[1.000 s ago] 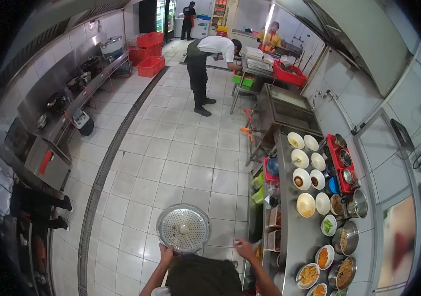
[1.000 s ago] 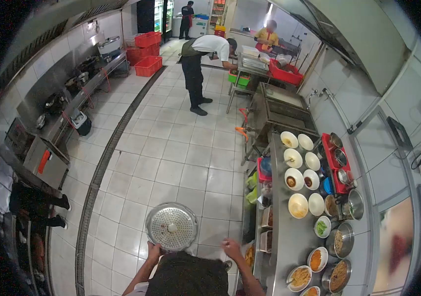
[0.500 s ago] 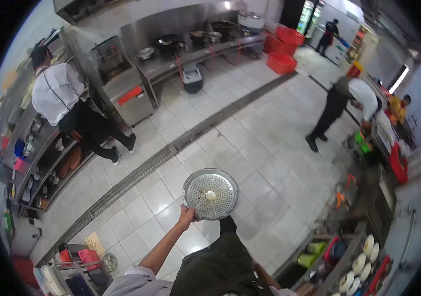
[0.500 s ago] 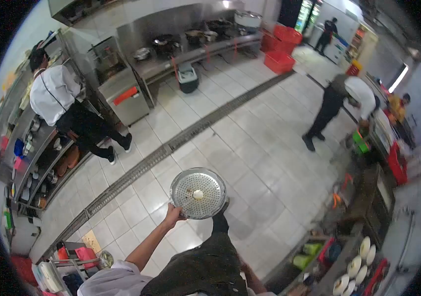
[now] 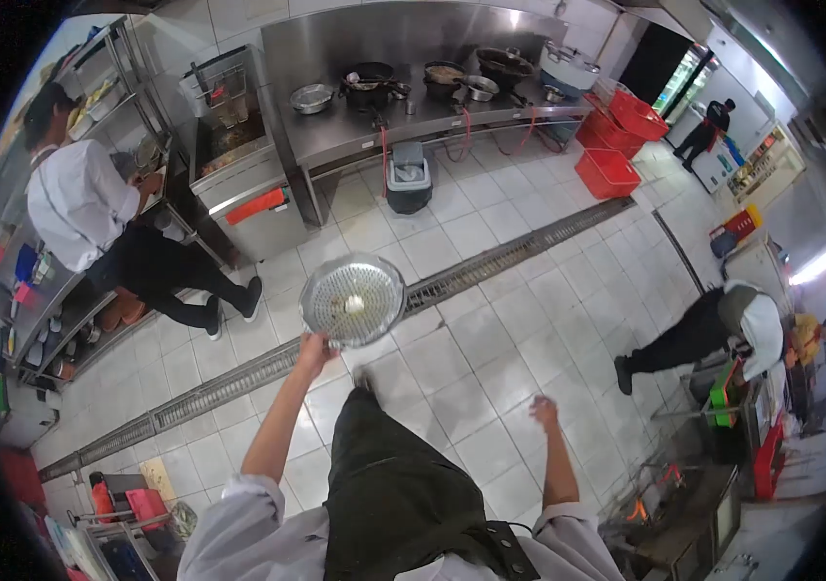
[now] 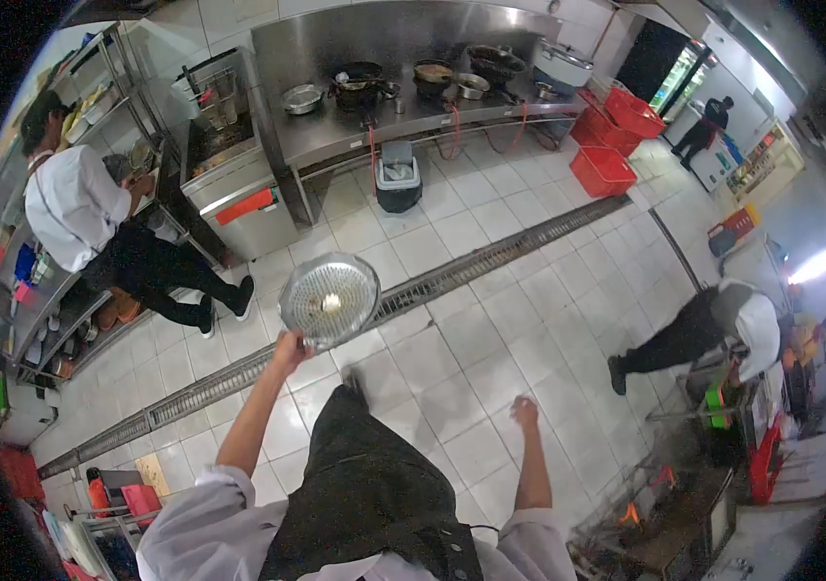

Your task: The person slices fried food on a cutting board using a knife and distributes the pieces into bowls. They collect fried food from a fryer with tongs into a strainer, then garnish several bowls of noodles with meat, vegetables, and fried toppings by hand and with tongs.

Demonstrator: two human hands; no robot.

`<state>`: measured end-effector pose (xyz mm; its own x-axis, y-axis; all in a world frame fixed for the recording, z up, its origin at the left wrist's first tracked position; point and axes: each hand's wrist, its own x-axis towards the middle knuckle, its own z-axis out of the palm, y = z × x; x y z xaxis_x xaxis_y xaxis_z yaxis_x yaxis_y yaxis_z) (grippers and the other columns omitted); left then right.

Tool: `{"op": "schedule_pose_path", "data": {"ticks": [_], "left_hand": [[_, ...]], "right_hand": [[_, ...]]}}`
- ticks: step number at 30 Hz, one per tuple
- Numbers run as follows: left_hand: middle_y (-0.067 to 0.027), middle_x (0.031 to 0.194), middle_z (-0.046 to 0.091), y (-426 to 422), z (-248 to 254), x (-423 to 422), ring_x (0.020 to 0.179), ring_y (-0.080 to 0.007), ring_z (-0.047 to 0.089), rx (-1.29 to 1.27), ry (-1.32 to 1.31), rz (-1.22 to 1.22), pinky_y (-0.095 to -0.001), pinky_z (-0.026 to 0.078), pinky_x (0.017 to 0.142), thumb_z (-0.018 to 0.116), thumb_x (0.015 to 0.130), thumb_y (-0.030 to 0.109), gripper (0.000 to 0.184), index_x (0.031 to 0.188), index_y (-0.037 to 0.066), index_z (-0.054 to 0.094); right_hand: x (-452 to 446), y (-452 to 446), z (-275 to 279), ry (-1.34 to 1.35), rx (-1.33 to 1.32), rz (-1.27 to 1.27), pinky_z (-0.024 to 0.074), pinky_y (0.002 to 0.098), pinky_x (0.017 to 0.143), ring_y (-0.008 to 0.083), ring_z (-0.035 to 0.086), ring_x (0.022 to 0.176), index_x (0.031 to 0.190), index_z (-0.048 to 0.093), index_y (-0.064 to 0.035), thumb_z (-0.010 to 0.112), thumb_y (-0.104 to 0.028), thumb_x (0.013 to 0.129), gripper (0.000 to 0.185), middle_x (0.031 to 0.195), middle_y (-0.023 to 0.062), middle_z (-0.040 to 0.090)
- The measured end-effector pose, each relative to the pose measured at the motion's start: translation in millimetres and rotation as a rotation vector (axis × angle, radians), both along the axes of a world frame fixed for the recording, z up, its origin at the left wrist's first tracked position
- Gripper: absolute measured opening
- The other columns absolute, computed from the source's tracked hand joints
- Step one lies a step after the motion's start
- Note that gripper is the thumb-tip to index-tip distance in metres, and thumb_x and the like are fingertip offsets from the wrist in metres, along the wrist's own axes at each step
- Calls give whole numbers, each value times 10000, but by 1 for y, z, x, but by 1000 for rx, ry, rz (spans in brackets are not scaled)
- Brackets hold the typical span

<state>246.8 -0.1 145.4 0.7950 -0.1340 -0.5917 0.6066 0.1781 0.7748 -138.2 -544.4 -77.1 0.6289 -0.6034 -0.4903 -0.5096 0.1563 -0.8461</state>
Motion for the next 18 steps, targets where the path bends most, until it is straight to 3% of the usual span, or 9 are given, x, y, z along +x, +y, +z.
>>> {"op": "schedule_pose_path", "data": {"ticks": [1,2,4,6,8,10,13,17,18], "left_hand": [[-135,945,597,1,9,62,705,-246,607,-49,0,-39,-384,555,581,471,863,105,322,1165,-8,467],[-129,931,604,-11,1,109,686,-240,606,-110,-2,-46,-367,552,587,473,868,109,298,1138,-16,485],[-125,904,617,-26,-36,217,663,-216,587,-207,-47,-81,-338,535,590,465,896,127,227,1061,-14,532],[-126,926,617,-36,-63,329,709,-204,589,-233,-165,-154,-319,521,600,485,935,182,210,1002,-4,557],[-136,1078,592,-50,-91,436,939,-231,598,-242,-292,-22,-364,543,821,484,971,239,308,1143,-9,542],[-156,1273,525,-96,-71,555,1162,-295,520,-393,-166,-89,-384,490,960,471,987,266,417,1317,11,456],[-156,1254,478,-106,-118,718,1065,-278,505,-232,-71,14,-359,504,855,502,955,207,393,1283,-1,436],[-132,1130,488,-144,-146,844,953,-250,519,-62,-76,42,-341,486,864,515,952,320,464,1276,-4,441],[-134,1156,487,-150,-135,852,994,-256,525,-17,-3,127,-338,477,879,504,957,326,469,1281,-6,439]], "right_hand": [[85,8,58,128,-273,79,505,299,493,182,636,664,1144,579,-12,389,-302,1014,370,857,114,661],[133,-14,57,-79,-90,-101,535,286,544,146,630,692,1066,619,-14,590,-162,901,223,809,87,650],[233,-12,88,-135,-175,-73,530,281,554,162,636,694,1132,597,-54,563,-178,916,252,846,94,655],[305,-24,45,-306,121,-83,520,285,545,172,644,703,1178,581,-102,577,-178,888,300,881,79,664],[349,-14,-69,-606,393,84,539,390,775,223,643,875,1159,575,-82,458,-274,976,290,1036,88,642],[401,52,-104,119,-259,221,386,435,1034,289,539,1178,1225,558,-65,418,-338,992,386,1231,126,597],[340,219,-156,-425,52,-8,415,406,972,221,558,1090,1219,628,-118,503,-269,957,327,1184,90,634],[422,259,-49,683,-50,778,262,326,1150,199,339,1382,1417,441,-213,413,-207,964,454,1495,-7,390],[422,269,-57,764,38,659,264,344,1149,224,338,1382,1421,437,-226,431,-267,948,475,1500,12,381]]}}
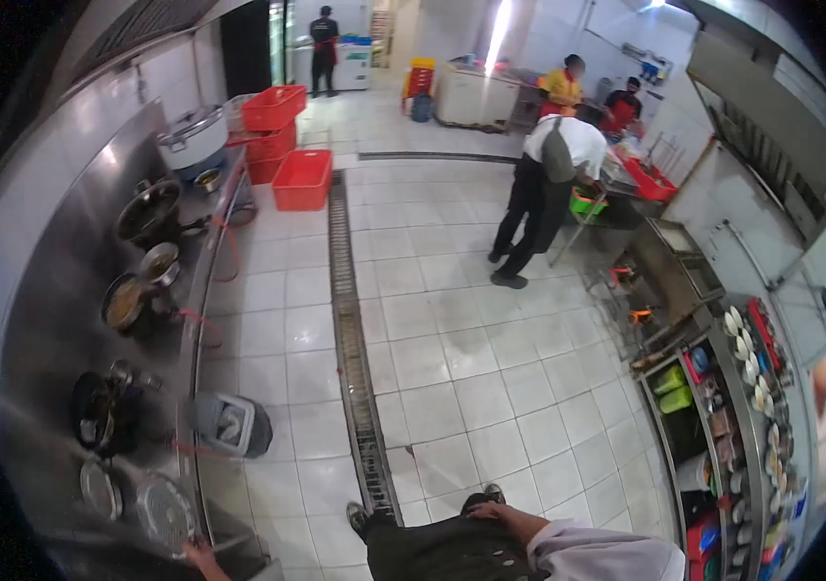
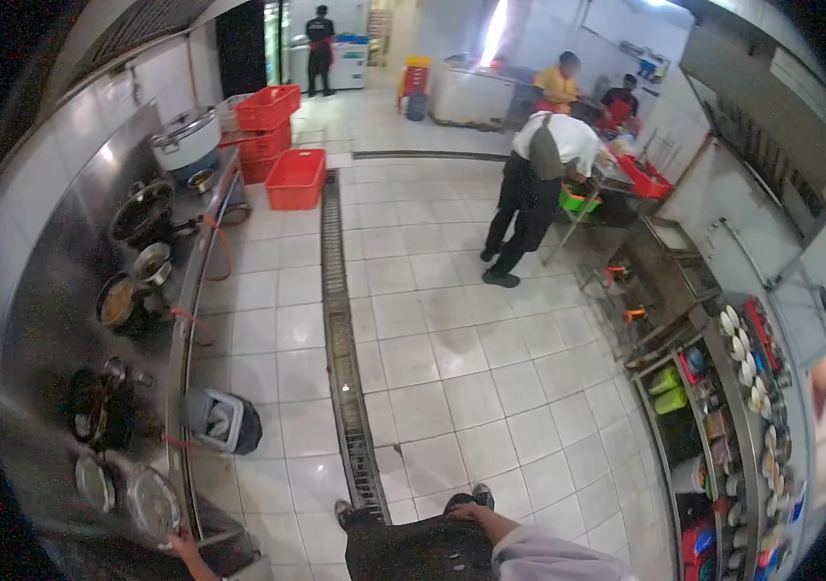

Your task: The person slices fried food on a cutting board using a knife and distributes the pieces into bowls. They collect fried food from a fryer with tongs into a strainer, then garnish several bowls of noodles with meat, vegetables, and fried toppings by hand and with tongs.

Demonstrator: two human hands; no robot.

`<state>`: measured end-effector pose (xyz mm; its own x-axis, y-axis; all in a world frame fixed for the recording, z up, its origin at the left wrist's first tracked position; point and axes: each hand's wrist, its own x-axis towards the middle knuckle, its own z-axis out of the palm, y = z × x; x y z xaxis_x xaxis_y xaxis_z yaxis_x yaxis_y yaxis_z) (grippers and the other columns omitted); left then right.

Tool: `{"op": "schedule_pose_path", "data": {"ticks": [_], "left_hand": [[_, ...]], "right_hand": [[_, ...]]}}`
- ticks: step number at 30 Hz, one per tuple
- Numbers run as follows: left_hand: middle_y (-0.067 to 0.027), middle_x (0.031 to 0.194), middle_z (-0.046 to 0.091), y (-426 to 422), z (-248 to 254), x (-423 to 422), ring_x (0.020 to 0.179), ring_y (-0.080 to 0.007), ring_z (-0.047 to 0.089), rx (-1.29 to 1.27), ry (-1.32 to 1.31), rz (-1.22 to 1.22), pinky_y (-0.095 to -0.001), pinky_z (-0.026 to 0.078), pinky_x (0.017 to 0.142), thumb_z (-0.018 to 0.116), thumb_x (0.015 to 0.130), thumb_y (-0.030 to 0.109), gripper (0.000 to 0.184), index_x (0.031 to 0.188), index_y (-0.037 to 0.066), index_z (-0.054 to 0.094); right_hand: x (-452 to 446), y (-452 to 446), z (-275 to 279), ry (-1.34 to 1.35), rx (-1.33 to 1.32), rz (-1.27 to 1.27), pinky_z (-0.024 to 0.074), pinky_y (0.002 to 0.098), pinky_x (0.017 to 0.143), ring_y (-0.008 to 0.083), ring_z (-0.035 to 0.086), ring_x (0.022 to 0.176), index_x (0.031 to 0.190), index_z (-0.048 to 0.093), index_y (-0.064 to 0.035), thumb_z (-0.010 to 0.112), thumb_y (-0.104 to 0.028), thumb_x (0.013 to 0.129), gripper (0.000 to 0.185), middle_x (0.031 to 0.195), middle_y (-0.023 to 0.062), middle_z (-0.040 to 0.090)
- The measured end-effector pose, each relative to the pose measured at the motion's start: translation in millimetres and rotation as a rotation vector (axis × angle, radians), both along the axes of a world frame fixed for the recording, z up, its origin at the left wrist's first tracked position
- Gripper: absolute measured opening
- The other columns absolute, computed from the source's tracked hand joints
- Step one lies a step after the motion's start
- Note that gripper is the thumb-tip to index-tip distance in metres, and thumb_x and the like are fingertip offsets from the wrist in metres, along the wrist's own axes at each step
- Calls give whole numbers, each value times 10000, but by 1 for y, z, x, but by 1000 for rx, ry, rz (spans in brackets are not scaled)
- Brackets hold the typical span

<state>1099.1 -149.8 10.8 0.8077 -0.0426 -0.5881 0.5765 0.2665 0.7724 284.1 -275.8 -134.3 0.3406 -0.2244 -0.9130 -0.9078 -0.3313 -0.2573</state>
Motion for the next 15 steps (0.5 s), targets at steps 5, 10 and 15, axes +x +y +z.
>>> {"op": "schedule_pose_path", "data": {"ticks": [5,10,15], "left_hand": [[-118,1029,578,-1,-26,79,825,-194,560,-401,-290,-703,-325,501,736,506,980,368,435,1158,-25,560],[-119,1053,561,-97,-49,53,852,-213,552,431,-406,-353,-344,493,759,500,975,387,447,1184,-7,535],[-119,1078,545,-142,-76,-9,879,-233,544,583,-569,-455,-362,486,782,495,970,406,462,1211,12,509]], "right_hand": [[-19,70,-64,123,-13,-865,275,433,1143,348,332,1382,1442,417,-290,519,-570,867,648,1523,109,334],[-40,95,-6,240,167,-1142,382,467,1036,316,361,1354,1436,411,-337,551,-606,837,672,1473,68,410],[-82,-12,202,-160,125,-1312,557,441,779,208,601,1053,1344,534,-242,513,-366,892,469,1205,14,628]]}}
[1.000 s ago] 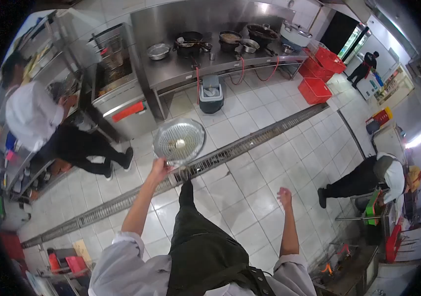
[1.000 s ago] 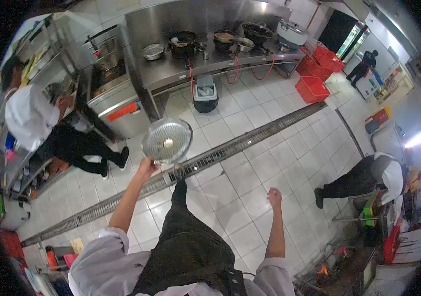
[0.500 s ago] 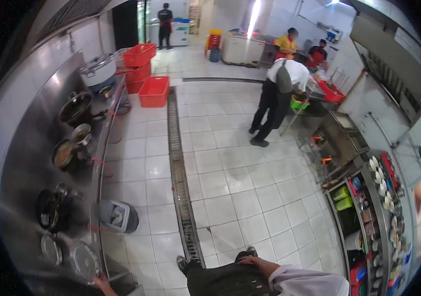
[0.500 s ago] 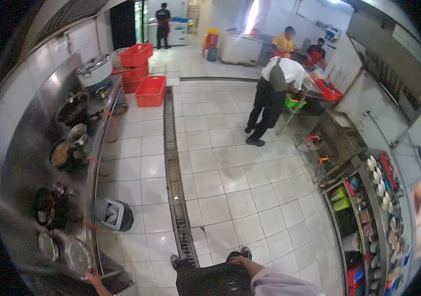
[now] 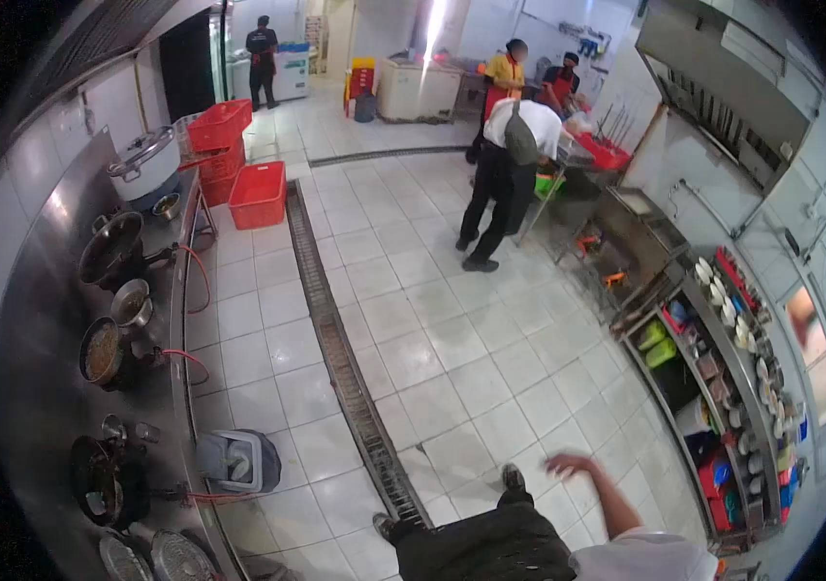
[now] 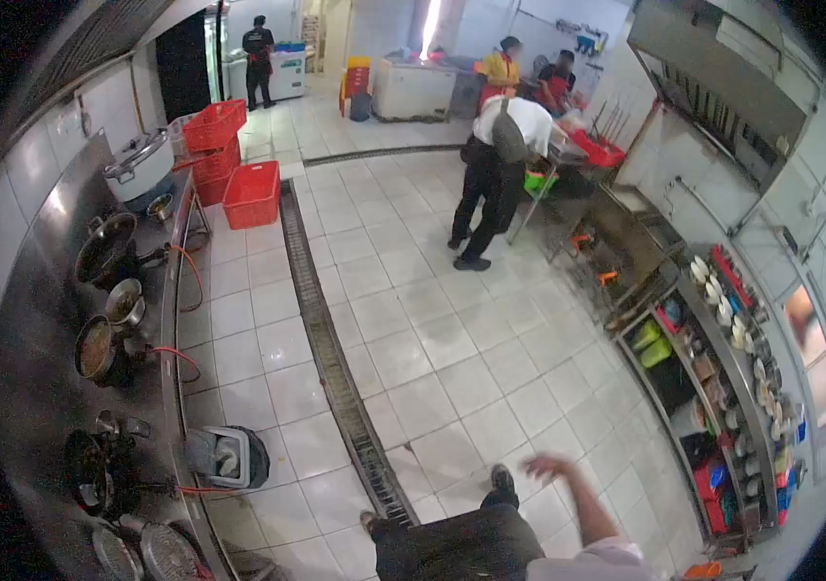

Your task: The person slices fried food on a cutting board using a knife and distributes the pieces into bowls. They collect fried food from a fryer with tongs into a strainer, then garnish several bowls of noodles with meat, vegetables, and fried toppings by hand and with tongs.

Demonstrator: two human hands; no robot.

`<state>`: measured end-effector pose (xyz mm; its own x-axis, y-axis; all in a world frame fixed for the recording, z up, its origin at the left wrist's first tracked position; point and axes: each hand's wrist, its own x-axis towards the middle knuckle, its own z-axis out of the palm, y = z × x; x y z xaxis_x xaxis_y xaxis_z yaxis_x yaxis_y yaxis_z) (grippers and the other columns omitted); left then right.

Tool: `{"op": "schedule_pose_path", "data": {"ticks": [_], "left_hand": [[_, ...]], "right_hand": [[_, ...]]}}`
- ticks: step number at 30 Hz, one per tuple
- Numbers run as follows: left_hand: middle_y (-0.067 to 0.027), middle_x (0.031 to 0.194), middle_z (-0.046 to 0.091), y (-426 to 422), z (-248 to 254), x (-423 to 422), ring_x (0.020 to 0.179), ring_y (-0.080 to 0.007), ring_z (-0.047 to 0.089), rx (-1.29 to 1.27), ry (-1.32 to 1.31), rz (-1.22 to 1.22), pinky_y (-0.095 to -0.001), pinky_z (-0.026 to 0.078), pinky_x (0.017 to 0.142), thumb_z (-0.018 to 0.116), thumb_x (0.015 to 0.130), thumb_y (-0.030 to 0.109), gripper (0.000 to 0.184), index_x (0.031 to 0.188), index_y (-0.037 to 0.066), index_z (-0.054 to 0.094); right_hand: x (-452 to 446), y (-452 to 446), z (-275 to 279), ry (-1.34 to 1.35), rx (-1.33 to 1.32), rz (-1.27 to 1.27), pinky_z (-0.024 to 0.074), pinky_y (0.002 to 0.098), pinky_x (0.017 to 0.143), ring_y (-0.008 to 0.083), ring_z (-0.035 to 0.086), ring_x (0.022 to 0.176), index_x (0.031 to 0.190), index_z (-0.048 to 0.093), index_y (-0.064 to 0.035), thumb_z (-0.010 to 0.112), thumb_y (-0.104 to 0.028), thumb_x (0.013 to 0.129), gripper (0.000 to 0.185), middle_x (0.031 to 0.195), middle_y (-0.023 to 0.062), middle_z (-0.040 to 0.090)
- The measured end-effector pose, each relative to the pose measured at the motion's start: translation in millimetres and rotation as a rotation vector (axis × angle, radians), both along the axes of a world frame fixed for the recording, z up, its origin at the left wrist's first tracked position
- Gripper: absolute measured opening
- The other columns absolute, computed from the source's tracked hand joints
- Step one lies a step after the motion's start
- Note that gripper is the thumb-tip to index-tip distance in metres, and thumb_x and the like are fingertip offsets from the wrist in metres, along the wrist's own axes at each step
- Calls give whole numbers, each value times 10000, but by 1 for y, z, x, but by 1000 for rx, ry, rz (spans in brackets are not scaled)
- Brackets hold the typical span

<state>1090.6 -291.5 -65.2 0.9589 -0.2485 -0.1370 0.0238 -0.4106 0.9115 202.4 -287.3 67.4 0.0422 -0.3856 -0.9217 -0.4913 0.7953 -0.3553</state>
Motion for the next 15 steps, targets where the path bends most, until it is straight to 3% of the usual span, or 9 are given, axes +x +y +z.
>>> {"op": "schedule_pose_path", "data": {"ticks": [1,2,3,5,6,7,10,13,15], "left_hand": [[-120,1083,542,-8,-1,-15,885,-237,543,30,-31,-29,-366,485,786,494,970,410,465,1216,15,504],[-120,1088,538,-13,3,-35,890,-241,541,57,-62,-62,-370,483,791,493,969,414,469,1221,19,499],[-120,1093,535,-17,3,-56,896,-245,540,81,-86,-102,-373,482,796,492,968,418,472,1226,23,494],[-120,1103,528,-20,5,-108,906,-252,537,125,-122,-200,-381,479,805,490,966,425,479,1237,30,484],[-121,1108,525,-18,8,-134,912,-256,535,137,-140,-254,-384,478,809,489,965,429,483,1242,34,479],[-121,1113,522,-14,8,-162,917,-260,533,142,-154,-303,-388,476,814,488,964,433,487,1247,37,473],[-121,1128,512,9,7,-246,934,-272,529,179,-191,-498,-399,472,827,485,961,444,498,1263,48,458],[-122,1143,502,34,-2,-318,950,-283,524,247,-175,-661,-410,467,841,482,959,456,511,1279,59,443],[-122,1153,495,39,-1,-356,961,-291,521,304,-183,-770,-418,465,850,480,957,463,519,1289,67,433]], "right_hand": [[51,-38,141,-84,-176,-120,555,391,776,207,644,941,1358,514,-138,484,-340,911,492,1100,62,669],[71,-53,240,-227,-472,-24,541,383,800,231,658,950,1368,467,-25,507,-449,883,645,1130,121,655],[87,-51,316,-371,-714,-191,532,359,805,209,653,860,1322,494,42,516,-433,892,641,1033,120,668],[107,-9,434,-297,-1219,-259,518,351,666,226,633,745,1129,631,82,517,-562,860,707,862,128,660],[112,14,483,-397,-1495,-60,497,355,564,234,613,632,1008,686,56,491,-631,854,731,737,114,644],[81,71,519,-334,-1887,62,449,318,562,185,553,630,951,650,-4,550,-440,864,455,772,65,601],[121,124,666,-168,-1661,728,447,322,570,160,564,616,1005,619,-217,505,-531,897,351,620,22,575],[128,171,684,10,-1719,574,327,313,573,135,397,628,1357,462,-496,437,-777,789,634,599,-33,419],[94,213,699,128,-1718,738,322,306,575,123,396,629,1352,465,-482,408,-774,805,623,607,-40,421]]}}
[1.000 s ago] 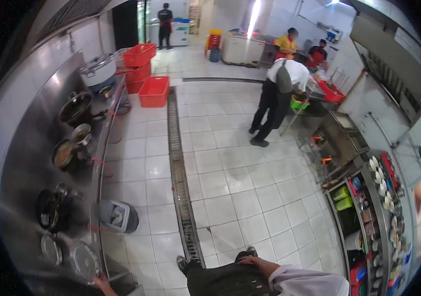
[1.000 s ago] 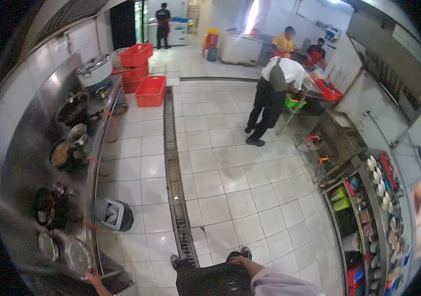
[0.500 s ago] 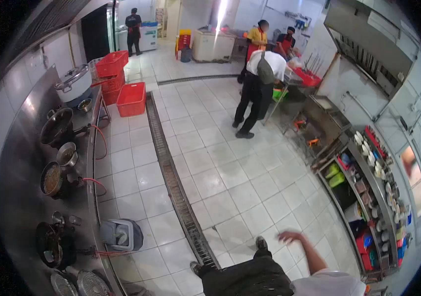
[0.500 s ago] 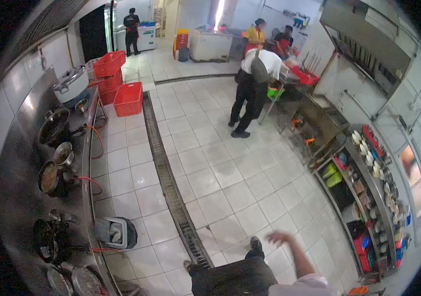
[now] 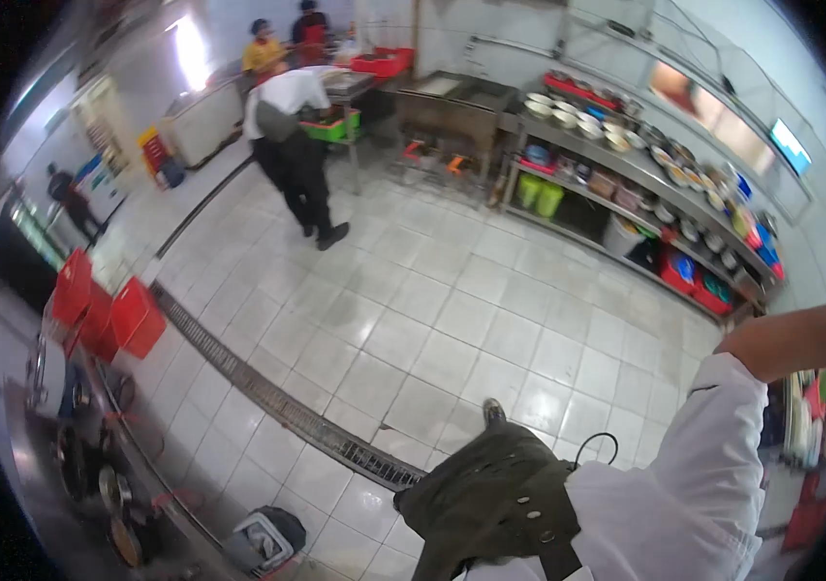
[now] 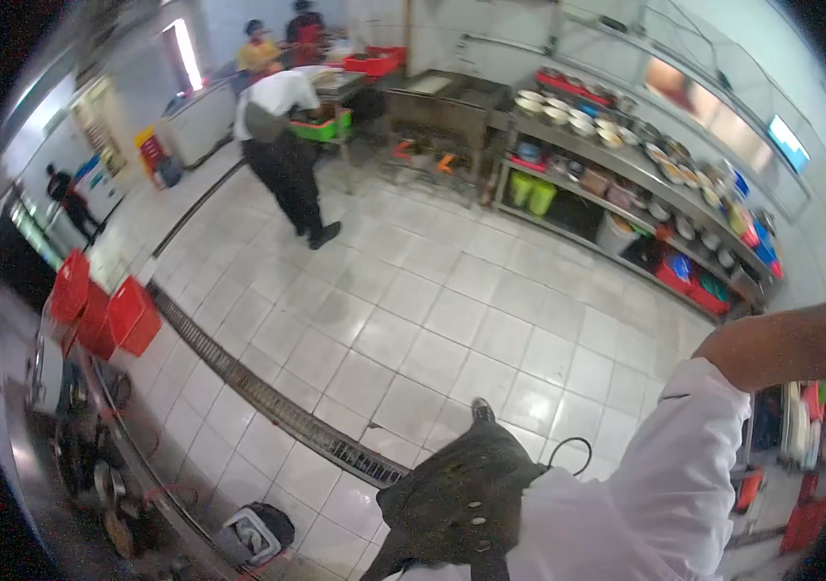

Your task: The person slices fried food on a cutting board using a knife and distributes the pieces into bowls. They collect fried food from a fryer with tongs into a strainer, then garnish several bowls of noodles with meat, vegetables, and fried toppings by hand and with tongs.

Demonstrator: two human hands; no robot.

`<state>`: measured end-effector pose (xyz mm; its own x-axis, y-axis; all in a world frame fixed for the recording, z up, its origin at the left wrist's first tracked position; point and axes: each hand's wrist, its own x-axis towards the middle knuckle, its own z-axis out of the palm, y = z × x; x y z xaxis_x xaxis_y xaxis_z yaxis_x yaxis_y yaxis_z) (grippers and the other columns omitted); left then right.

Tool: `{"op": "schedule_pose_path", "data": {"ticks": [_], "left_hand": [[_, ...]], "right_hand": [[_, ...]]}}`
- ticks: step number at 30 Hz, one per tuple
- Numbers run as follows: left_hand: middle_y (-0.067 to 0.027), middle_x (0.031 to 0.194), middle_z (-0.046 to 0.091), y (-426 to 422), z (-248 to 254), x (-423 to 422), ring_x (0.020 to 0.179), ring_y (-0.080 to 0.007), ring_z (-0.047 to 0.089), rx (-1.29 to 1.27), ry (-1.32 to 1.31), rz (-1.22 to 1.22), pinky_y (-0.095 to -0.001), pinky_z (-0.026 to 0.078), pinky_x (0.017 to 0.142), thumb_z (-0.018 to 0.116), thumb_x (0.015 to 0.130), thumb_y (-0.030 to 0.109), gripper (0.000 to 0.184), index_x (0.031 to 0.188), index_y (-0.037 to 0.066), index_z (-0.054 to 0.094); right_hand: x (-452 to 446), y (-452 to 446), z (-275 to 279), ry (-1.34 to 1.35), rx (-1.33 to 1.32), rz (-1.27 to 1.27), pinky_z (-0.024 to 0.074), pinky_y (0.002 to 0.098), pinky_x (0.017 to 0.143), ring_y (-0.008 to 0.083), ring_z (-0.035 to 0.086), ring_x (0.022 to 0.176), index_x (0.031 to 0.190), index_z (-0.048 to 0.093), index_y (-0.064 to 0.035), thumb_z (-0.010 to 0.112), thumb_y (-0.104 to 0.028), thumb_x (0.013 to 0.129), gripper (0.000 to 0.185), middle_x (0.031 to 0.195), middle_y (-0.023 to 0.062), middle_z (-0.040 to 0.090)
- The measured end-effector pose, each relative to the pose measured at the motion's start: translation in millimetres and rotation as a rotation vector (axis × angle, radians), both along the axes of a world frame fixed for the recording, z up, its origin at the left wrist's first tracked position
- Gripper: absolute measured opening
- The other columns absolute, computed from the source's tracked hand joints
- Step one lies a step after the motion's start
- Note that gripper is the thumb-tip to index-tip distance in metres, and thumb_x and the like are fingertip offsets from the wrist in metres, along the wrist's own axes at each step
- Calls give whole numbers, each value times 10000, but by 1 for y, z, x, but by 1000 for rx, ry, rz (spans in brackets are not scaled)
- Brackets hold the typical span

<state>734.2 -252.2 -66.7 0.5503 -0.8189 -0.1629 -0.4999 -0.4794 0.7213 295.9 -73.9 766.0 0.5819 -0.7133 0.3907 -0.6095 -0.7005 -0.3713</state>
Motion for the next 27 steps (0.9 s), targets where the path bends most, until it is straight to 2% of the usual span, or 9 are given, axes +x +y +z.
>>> {"op": "schedule_pose_path", "data": {"ticks": [7,15,17,19,20,21,23,25,27], "left_hand": [[-123,1187,472,-9,-1,-145,999,-318,510,81,-115,-216,-443,454,882,472,950,490,552,1326,92,397],[-125,1227,446,-74,-17,-374,1043,-350,498,-37,-370,-357,-473,443,919,464,943,520,592,1367,122,356],[-98,1276,425,-65,-5,-423,1070,-357,499,153,-208,-337,-478,449,894,473,937,503,588,1382,140,347],[-44,1374,384,-50,13,-478,1124,-371,500,529,144,-215,-487,462,846,492,926,469,590,1411,175,331],[-44,1374,384,-38,21,-505,1124,-371,500,549,142,-227,-487,462,846,492,926,469,590,1411,175,331],[-37,1339,419,-24,30,-534,1107,-351,516,649,402,-502,-481,462,839,490,927,452,539,1377,174,386],[-45,1338,440,1,34,-607,1118,-356,518,774,495,-700,-509,448,854,514,909,451,542,1359,165,416],[-54,1337,460,16,31,-681,1129,-362,520,913,393,-863,-537,433,869,537,891,450,545,1341,157,446],[-62,1337,480,21,28,-762,1141,-367,522,1043,175,-1146,-564,419,884,560,873,450,549,1324,148,476]], "right_hand": [[-111,101,-40,87,-66,-364,344,289,584,119,422,648,1307,492,-378,418,-690,846,561,649,-32,438],[-271,218,-58,113,-147,-754,368,270,594,114,451,669,1255,524,-259,429,-594,893,502,696,-23,458],[-311,246,-53,106,-200,-880,374,265,597,113,458,674,1242,532,-229,432,-571,905,490,708,-20,463],[-349,273,-53,86,-287,-1032,380,261,599,112,465,680,1229,540,-200,434,-547,917,479,720,-18,467],[-371,287,-59,50,-337,-1143,383,258,601,111,469,682,1223,543,-185,436,-535,923,473,726,-17,470],[-396,304,-70,-22,-384,-1283,386,256,602,111,473,685,1216,547,-170,437,-523,929,468,732,-16,472],[-459,332,-105,-250,-418,-1638,392,251,605,109,480,690,1203,555,-140,440,-499,941,459,743,-13,477],[-537,369,-181,-610,-217,-2043,399,247,607,108,487,695,1191,563,-111,442,-475,953,452,755,-11,482],[-599,441,-335,-940,220,-2261,402,245,611,98,474,674,1237,549,-125,416,-496,969,477,769,12,514]]}}
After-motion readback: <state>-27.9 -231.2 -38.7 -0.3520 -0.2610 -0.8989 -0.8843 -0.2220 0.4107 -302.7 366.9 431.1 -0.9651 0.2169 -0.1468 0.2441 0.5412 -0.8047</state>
